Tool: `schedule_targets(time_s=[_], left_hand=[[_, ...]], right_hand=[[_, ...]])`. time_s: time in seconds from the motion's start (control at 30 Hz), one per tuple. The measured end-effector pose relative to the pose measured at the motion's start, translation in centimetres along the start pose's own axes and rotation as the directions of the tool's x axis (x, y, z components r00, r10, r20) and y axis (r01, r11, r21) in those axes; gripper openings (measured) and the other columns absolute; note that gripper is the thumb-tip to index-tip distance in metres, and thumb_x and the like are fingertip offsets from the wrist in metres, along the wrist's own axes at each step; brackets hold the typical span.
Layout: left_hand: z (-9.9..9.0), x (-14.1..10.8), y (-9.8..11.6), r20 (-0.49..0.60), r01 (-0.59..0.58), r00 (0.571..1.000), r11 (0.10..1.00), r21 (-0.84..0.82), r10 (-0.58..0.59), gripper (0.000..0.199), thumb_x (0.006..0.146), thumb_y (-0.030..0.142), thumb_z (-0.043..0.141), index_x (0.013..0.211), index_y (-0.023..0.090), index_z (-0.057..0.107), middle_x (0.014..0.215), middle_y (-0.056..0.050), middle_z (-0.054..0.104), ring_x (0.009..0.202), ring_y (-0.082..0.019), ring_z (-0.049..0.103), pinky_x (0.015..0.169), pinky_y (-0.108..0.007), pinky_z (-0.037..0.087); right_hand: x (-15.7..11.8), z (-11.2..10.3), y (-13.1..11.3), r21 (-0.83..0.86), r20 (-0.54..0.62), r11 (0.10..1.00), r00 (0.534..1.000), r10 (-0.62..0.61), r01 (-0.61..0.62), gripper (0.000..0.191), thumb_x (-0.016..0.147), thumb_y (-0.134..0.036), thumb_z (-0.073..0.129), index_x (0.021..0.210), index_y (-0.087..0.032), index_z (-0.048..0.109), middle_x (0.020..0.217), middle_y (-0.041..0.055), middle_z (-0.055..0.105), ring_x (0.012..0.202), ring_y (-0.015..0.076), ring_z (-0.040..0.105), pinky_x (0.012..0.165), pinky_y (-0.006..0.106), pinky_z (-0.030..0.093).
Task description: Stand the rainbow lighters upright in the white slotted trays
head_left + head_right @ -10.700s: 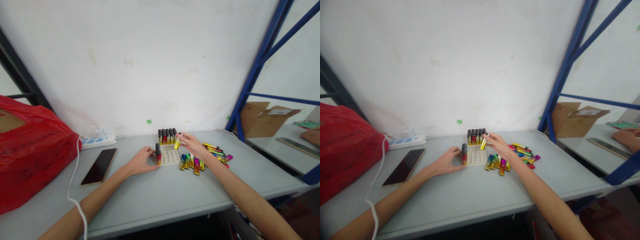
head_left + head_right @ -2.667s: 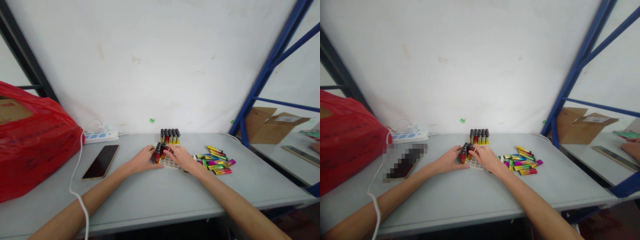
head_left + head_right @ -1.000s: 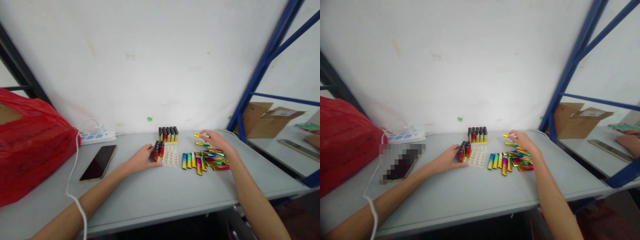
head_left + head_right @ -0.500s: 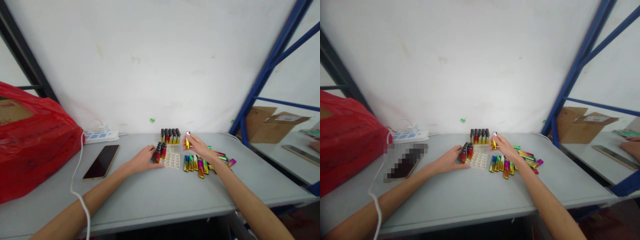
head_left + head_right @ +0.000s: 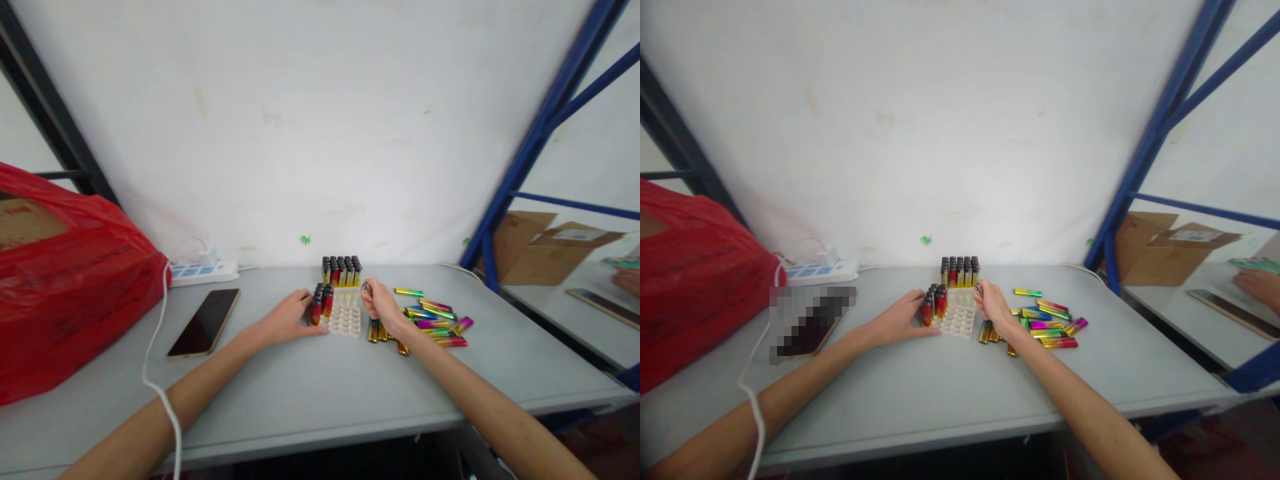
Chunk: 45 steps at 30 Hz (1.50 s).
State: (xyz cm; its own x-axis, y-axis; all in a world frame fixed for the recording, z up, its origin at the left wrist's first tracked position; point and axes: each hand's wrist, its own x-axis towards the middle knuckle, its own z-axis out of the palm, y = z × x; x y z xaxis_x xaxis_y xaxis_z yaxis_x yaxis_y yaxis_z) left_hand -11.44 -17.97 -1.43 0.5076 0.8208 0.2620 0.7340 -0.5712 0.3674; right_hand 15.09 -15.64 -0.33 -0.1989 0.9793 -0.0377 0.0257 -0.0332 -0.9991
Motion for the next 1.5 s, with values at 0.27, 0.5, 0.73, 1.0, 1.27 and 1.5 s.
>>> schedule_targets(time_s=[0.27, 0.5, 0.73, 1.0, 1.27, 1.5], left_hand=[[0.0, 0.1, 0.0, 0.009, -0.003, 1.0, 1.0, 0.0, 0.003, 0.067, 0.079, 0.073, 0.079, 0.115, 0.017, 0.073, 0.117, -0.015, 0.069, 0.113, -0.036, 0.065, 0.105, -0.045, 0.053], [0.1, 0.0, -0.2, -0.003, -0.025, 1.0, 1.0, 0.004, 0.025, 0.069, 0.08, 0.076, 0.077, 0.117, 0.017, 0.073, 0.117, -0.014, 0.069, 0.113, -0.035, 0.065, 0.104, -0.044, 0.053], [0.3, 0.1, -0.3, -0.016, -0.024, 1.0, 1.0, 0.002, 0.024, 0.069, 0.079, 0.074, 0.079, 0.116, 0.016, 0.073, 0.115, -0.014, 0.069, 0.111, -0.036, 0.065, 0.103, -0.045, 0.053], [0.3, 0.1, -0.4, -0.014, -0.047, 0.999, 0.998, 0.042, 0.047, 0.068, 0.081, 0.074, 0.077, 0.117, 0.016, 0.072, 0.115, -0.014, 0.069, 0.111, -0.035, 0.065, 0.103, -0.045, 0.053], [0.2, 0.0, -0.3, -0.003, -0.046, 0.999, 0.998, 0.037, 0.046, 0.066, 0.082, 0.073, 0.077, 0.118, 0.019, 0.072, 0.117, -0.013, 0.068, 0.112, -0.034, 0.065, 0.103, -0.044, 0.053], [0.1, 0.1, -0.2, 0.008, -0.031, 0.999, 1.0, 0.002, 0.031, 0.054, 0.08, 0.069, 0.08, 0.106, 0.021, 0.074, 0.113, -0.01, 0.069, 0.111, -0.034, 0.065, 0.102, -0.045, 0.054]], right_hand=[[-0.1, 0.2, -0.1, -0.093, 0.124, 0.986, 0.984, -0.128, 0.14, 0.074, 0.088, -0.092, 0.045, 0.074, -0.021, 0.06, 0.054, -0.0084, 0.029, 0.045, 0.0098, 0.024, 0.046, 0.025, 0.02], [-1.3, 0.7, -0.1, -0.354, 0.243, 0.846, 0.913, -0.329, 0.399, 0.067, 0.105, -0.077, 0.03, 0.098, -0.02, 0.065, 0.069, -0.0037, 0.047, 0.064, 0.0163, 0.049, 0.062, 0.029, 0.041], [-1.9, 1.1, -0.7, -0.494, 0.346, 0.569, 0.749, -0.565, 0.658, 0.055, 0.107, -0.07, 0.04, 0.093, -0.021, 0.061, 0.092, 0.0057, 0.063, 0.087, 0.0211, 0.06, 0.083, 0.034, 0.047], [-2.0, 1.8, -0.8, -0.525, 0.234, 0.622, 0.801, -0.551, 0.581, 0.051, 0.103, -0.064, 0.055, 0.072, -0.023, 0.053, 0.062, -0.003, 0.06, 0.06, 0.0146, 0.056, 0.062, 0.027, 0.042], [-1.0, 3.0, 0.8, -0.616, 0.37, 0.521, 0.801, -0.47, 0.59, 0.032, 0.104, -0.048, 0.065, 0.089, -0.02, 0.065, 0.08, 0.0047, 0.078, 0.066, 0.0189, 0.07, 0.063, 0.027, 0.045], [-0.7, 4.1, 0.6, -0.821, 0.418, 0.208, 0.808, -0.416, 0.532, 0.038, 0.104, -0.052, 0.064, 0.094, -0.017, 0.074, 0.081, 0.0076, 0.077, 0.069, 0.019, 0.068, 0.06, 0.028, 0.035]])
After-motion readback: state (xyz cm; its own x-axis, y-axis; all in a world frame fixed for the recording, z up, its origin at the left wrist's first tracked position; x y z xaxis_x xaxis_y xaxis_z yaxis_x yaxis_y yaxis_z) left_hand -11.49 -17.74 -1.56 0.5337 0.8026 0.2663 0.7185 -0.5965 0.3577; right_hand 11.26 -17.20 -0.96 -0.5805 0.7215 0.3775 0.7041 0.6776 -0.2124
